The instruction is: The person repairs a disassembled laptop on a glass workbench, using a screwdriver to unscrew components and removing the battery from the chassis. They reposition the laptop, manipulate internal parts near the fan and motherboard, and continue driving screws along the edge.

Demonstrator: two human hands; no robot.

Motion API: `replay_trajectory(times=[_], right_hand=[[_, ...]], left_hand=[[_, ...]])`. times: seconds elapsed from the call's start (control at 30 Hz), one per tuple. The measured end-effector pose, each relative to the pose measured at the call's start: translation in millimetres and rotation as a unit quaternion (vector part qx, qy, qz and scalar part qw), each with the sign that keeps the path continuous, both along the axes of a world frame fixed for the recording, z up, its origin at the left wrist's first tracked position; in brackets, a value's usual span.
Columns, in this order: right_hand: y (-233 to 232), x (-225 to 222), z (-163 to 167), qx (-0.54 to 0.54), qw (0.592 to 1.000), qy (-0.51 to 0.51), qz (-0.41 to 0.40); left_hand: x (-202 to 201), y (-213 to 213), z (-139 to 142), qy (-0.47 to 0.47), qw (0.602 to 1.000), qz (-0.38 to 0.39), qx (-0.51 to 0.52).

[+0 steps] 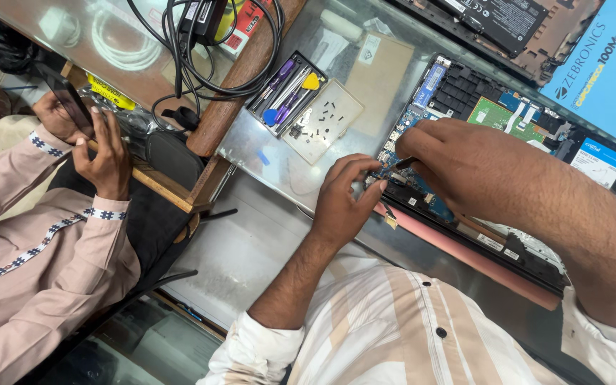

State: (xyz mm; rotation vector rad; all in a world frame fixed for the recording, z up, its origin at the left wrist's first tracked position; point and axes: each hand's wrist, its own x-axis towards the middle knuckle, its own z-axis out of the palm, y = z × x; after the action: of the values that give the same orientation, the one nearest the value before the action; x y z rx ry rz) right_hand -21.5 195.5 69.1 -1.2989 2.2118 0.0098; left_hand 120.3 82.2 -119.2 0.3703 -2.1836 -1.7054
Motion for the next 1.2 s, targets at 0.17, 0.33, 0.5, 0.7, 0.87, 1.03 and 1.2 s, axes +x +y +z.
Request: replay_trajectory(times=[0.17, 0.33, 0.5, 0.7, 0.87, 1.03, 1.2], right_hand=[[-1.7, 0.1, 1.1, -0.050, 0.999, 0.002, 0.014], [-0.5, -1.3, -6.5, -0.087, 0.996, 0.020, 0.023], [-2.7, -0.5, -14.0, -0.074, 0.997, -0.003, 0.029], [-1.8, 0.7, -12.4, -0.072, 0.997, 0.003, 0.015], [-4.8, 3.1, -9.6, -0.060, 0.998, 0.001, 0.024], [-5.5, 10.4, -4.4, -0.010, 0.999, -0.030, 0.026], [-11.1, 17.9, -10.1, 0.000, 0.999, -0.041, 0.027]], left_hand=[[-6.9, -8.0, 0.1, -0.003, 0.991, 0.022, -0.130], [-6.1, -42.8, -1.5, -0.060, 0.964, 0.093, -0.240], [-6.1, -63.1, 0.5, -0.096, 0.935, 0.116, -0.320], [-8.9, -75.0, 3.1, -0.124, 0.933, 0.123, -0.314], [-14.7, -74.1, 4.3, -0.131, 0.928, 0.091, -0.336], [-2.3, -73.8, 8.4, -0.112, 0.928, 0.094, -0.343], [18.7, -52.3, 11.7, -0.034, 0.964, 0.092, -0.248]])
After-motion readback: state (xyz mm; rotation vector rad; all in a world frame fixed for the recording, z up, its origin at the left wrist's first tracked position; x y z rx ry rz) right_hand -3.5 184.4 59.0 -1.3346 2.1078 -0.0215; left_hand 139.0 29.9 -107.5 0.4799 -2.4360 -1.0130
